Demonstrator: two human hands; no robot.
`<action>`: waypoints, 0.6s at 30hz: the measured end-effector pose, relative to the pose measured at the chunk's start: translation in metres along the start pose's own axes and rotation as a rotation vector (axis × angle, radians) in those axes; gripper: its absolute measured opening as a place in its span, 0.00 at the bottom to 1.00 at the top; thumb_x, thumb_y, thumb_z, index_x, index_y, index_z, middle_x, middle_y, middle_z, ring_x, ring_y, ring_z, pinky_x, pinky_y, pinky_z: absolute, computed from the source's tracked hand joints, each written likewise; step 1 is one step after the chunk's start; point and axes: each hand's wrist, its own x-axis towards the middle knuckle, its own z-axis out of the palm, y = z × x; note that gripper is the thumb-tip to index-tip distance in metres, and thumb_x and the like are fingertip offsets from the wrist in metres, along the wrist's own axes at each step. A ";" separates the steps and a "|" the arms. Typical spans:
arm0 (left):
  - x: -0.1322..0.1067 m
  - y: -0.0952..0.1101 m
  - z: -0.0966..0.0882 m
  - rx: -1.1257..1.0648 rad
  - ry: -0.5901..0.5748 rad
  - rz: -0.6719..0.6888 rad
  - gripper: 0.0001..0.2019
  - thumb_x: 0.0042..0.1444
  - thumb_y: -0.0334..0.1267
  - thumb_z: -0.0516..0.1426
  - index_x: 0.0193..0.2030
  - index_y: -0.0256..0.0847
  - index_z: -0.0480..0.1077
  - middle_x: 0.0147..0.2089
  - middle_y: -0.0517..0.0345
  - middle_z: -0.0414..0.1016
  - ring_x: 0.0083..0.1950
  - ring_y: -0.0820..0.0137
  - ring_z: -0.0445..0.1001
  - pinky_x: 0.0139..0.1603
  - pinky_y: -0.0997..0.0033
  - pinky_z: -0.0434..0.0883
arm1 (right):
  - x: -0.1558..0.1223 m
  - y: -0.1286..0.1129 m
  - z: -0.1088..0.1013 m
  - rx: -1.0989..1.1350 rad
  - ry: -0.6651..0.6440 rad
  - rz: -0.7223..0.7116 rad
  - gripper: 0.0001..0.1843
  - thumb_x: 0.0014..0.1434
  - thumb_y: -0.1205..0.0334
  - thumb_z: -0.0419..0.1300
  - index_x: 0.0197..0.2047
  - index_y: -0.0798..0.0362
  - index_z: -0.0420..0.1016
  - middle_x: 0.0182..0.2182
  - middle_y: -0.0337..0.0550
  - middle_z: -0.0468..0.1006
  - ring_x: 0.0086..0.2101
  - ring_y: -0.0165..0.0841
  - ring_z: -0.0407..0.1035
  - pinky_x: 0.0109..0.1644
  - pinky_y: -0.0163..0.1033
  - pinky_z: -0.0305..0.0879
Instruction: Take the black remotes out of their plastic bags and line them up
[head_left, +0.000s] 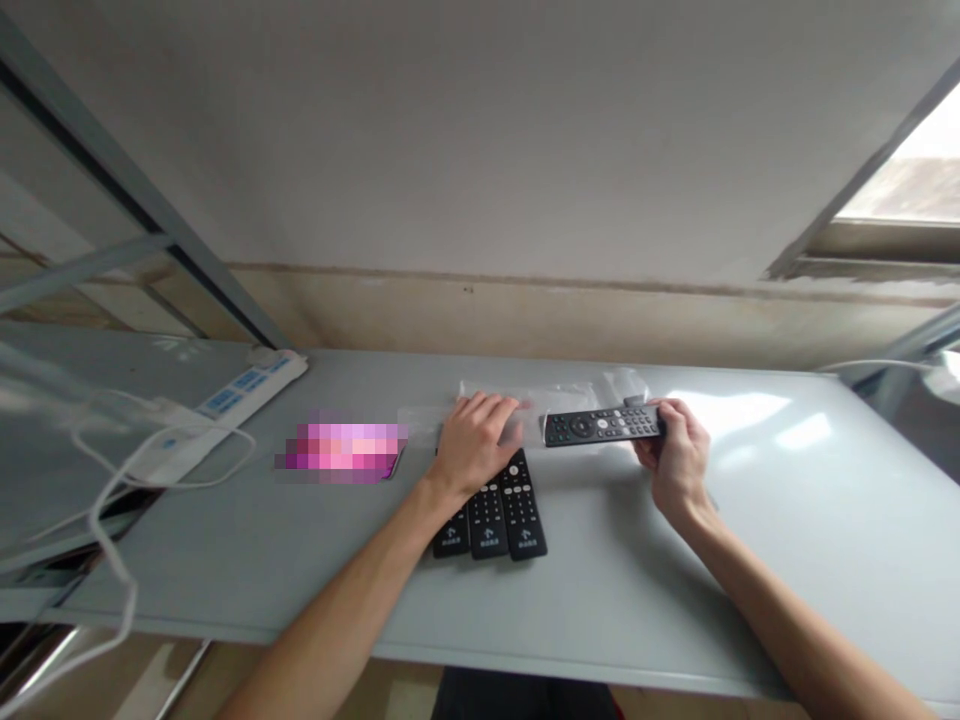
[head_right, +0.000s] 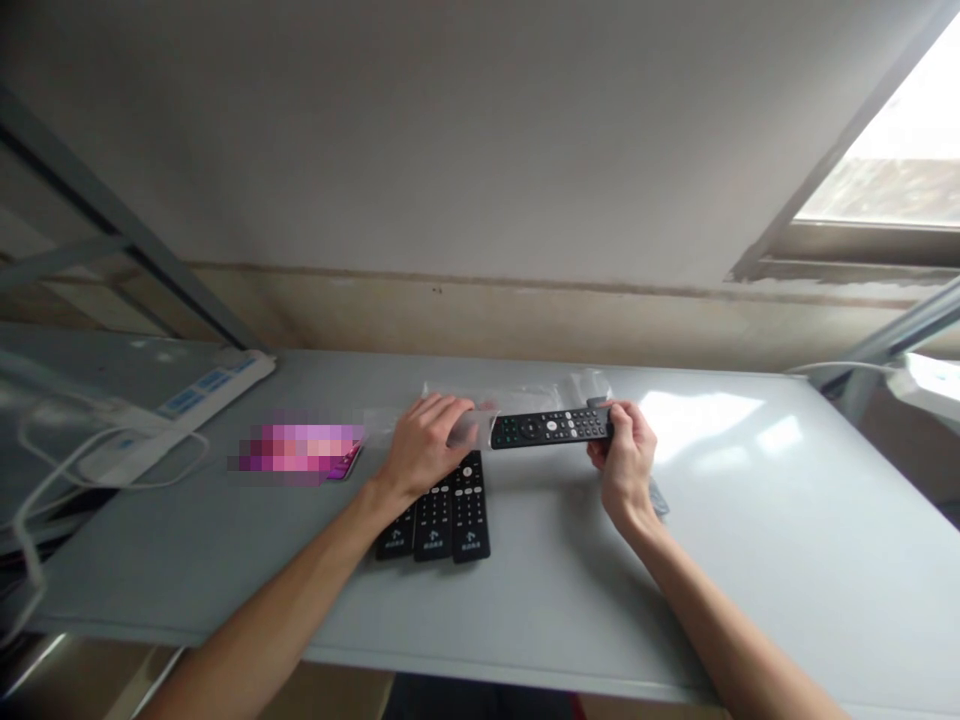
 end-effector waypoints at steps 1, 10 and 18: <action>0.000 0.001 0.000 -0.004 -0.026 0.012 0.10 0.67 0.34 0.62 0.53 0.42 0.74 0.48 0.53 0.83 0.51 0.57 0.80 0.55 0.55 0.75 | -0.003 0.000 0.001 -0.017 -0.009 0.010 0.13 0.64 0.48 0.62 0.36 0.49 0.71 0.18 0.27 0.62 0.15 0.24 0.55 0.17 0.28 0.50; -0.001 0.023 -0.009 0.010 -0.202 0.143 0.09 0.63 0.27 0.63 0.48 0.39 0.73 0.46 0.51 0.81 0.49 0.57 0.80 0.49 0.57 0.75 | -0.050 -0.007 0.020 -0.171 -0.467 0.091 0.26 0.66 0.39 0.64 0.53 0.47 0.62 0.25 0.36 0.81 0.17 0.29 0.69 0.18 0.30 0.56; -0.003 0.029 -0.006 0.016 -0.186 0.201 0.37 0.65 0.32 0.64 0.77 0.41 0.54 0.60 0.46 0.76 0.63 0.54 0.75 0.63 0.54 0.73 | -0.038 -0.002 0.016 -0.113 -0.235 0.028 0.26 0.64 0.41 0.69 0.48 0.43 0.58 0.19 0.25 0.73 0.15 0.26 0.60 0.17 0.29 0.52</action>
